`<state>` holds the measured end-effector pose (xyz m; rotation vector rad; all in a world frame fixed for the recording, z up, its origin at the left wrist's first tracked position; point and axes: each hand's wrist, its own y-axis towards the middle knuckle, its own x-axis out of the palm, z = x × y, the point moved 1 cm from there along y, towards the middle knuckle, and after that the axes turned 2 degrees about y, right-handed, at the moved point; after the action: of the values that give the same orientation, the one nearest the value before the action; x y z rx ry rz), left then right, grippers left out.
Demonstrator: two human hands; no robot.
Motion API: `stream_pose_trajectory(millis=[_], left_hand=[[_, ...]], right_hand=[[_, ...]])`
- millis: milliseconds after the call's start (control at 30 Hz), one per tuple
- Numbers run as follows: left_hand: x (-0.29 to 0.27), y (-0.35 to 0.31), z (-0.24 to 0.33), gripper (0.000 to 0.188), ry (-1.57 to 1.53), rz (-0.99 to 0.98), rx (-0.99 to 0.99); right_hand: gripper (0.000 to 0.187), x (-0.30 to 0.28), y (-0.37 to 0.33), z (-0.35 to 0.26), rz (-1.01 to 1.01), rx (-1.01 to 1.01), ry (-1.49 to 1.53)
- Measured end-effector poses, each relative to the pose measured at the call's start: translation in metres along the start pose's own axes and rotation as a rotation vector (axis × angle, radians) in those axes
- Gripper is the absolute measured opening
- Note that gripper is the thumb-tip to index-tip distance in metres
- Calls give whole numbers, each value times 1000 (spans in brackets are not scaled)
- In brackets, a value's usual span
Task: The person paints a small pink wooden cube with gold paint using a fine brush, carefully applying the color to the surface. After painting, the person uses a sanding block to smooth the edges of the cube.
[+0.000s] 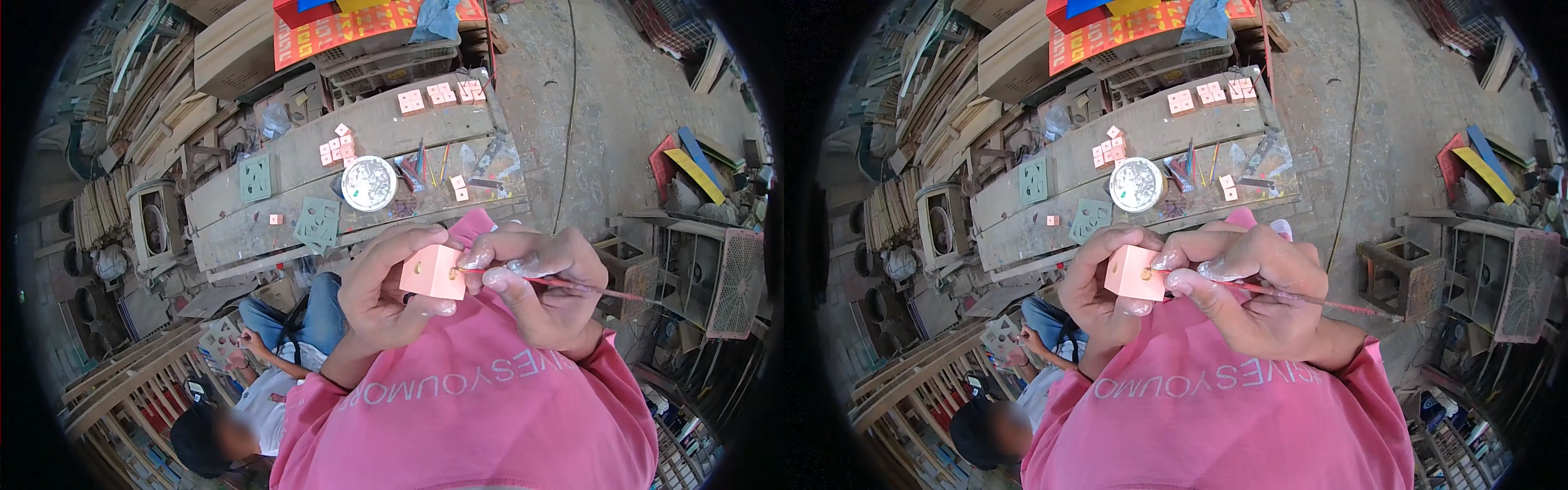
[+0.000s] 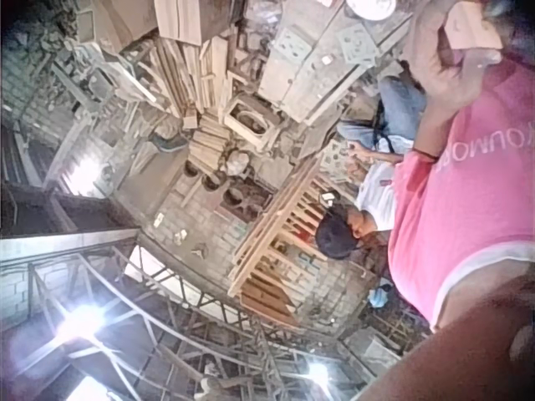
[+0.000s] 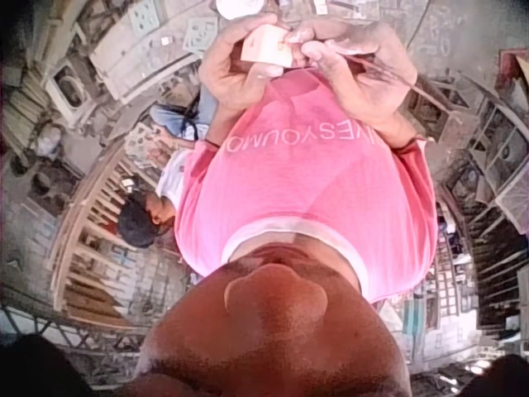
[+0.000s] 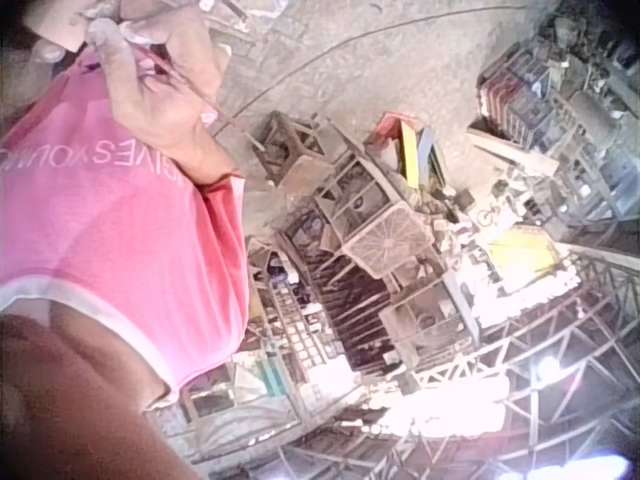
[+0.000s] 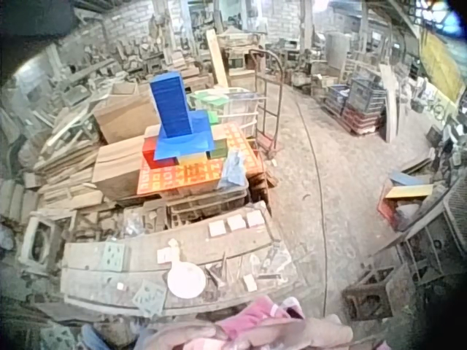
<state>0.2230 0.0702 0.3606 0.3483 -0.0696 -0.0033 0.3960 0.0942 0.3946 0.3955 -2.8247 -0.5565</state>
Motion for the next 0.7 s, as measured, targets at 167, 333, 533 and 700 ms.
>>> stream_pose_trajectory(millis=[167,333,533,700], left_hand=[[0,3,7,47,-92,1,-88],[6,6,15,42,-214,50,-165],[-1,11,19,40,-47,-70,-151],[-5,16,21,34,-158,-173,-225]], right_hand=[[17,-2,3,-3,-88,-12,-7],[24,-2,9,-3,-41,-59,-91],[20,-1,9,-2,-6,-106,-96],[18,-2,8,2,-98,-217,-142]])
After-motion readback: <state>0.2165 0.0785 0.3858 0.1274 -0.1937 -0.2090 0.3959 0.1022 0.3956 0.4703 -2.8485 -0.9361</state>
